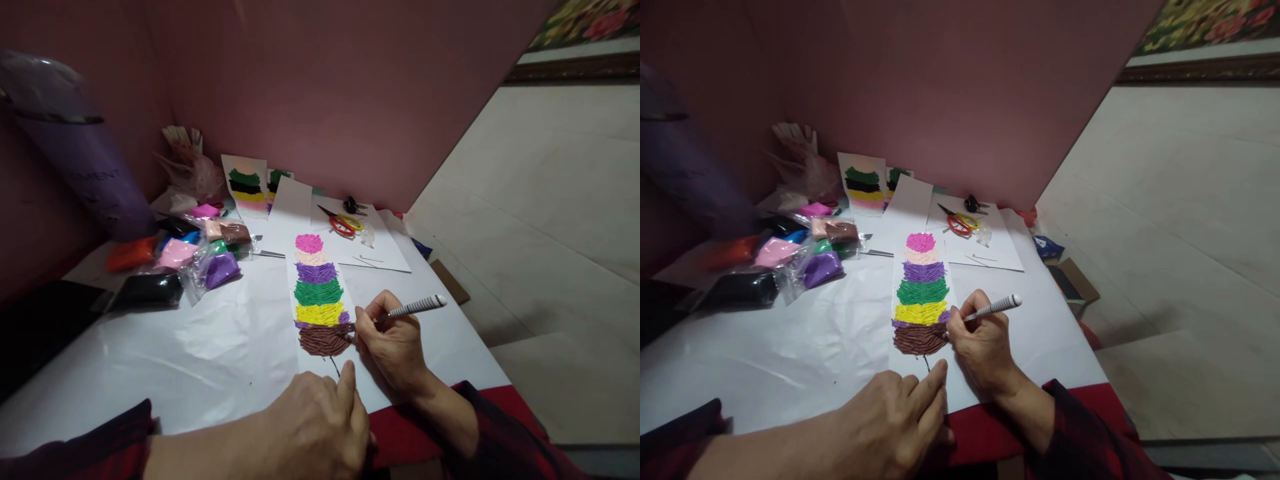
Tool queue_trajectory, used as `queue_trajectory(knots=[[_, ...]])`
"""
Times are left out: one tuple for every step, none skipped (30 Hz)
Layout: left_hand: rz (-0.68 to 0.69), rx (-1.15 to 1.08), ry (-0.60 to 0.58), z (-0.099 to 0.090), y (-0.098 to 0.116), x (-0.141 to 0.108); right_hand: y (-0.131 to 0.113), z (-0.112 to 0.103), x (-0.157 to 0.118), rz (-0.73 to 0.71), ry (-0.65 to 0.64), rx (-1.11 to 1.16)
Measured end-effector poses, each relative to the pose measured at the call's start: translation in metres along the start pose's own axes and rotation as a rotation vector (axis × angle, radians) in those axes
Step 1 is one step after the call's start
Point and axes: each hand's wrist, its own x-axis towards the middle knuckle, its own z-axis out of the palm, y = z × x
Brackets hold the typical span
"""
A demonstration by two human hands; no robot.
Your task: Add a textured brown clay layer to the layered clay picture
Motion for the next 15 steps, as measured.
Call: queue_trajectory(knots=[[-0.001,-0.003,-0.007,0.0000,0.0003,-0.0001,0.0006,-0.0002,-0.0002,-0.004,0.006,0.001],[0.000,-0.004,-0.013,-0.0001,0.0005,-0.0003,0.0008,-0.0002,-0.0004,-0.008,0.019,0.008],[-0.003,-0.001,-0.015,-0.0002,0.0005,-0.0006,0.0006,-0.0001,-0.0006,-0.011,0.035,0.018],[-0.004,0.002,-0.016,-0.0003,0.0003,-0.0008,0.0000,0.0001,-0.0009,-0.014,0.055,0.031],[-0.003,0.005,-0.016,-0.0002,0.0001,-0.0011,-0.0009,0.0005,-0.0011,-0.016,0.070,0.041],[-0.003,0.007,-0.015,-0.0001,-0.0003,-0.0012,-0.0018,0.0008,-0.0012,-0.020,0.077,0.046],[-0.004,0.005,-0.015,0.0002,-0.0007,-0.0014,-0.0028,0.0012,-0.0013,-0.025,0.076,0.048],[-0.004,0.002,-0.014,0.0006,-0.0009,-0.0015,-0.0035,0.0015,-0.0013,-0.033,0.068,0.044],[-0.002,-0.002,-0.011,0.0010,-0.0011,-0.0015,-0.0038,0.0018,-0.0012,-0.042,0.056,0.034],[-0.001,-0.003,-0.006,0.0013,-0.0012,-0.0016,-0.0036,0.0020,-0.0011,-0.051,0.043,0.019],[-0.002,-0.003,-0.002,0.0015,-0.0011,-0.0016,-0.0029,0.0021,-0.0010,-0.058,0.030,0.003],[-0.001,-0.003,-0.003,0.0013,-0.0010,-0.0017,-0.0018,0.0021,-0.0008,-0.062,0.019,-0.013],[0.003,-0.003,-0.004,0.0008,-0.0010,-0.0017,-0.0004,0.0021,-0.0007,-0.063,0.008,-0.027],[0.003,-0.003,-0.009,0.0001,-0.0010,-0.0016,0.0012,0.0021,-0.0004,-0.061,-0.002,-0.037],[0.002,-0.004,-0.018,-0.0008,-0.0011,-0.0015,0.0028,0.0021,-0.0002,-0.057,-0.013,-0.042]])
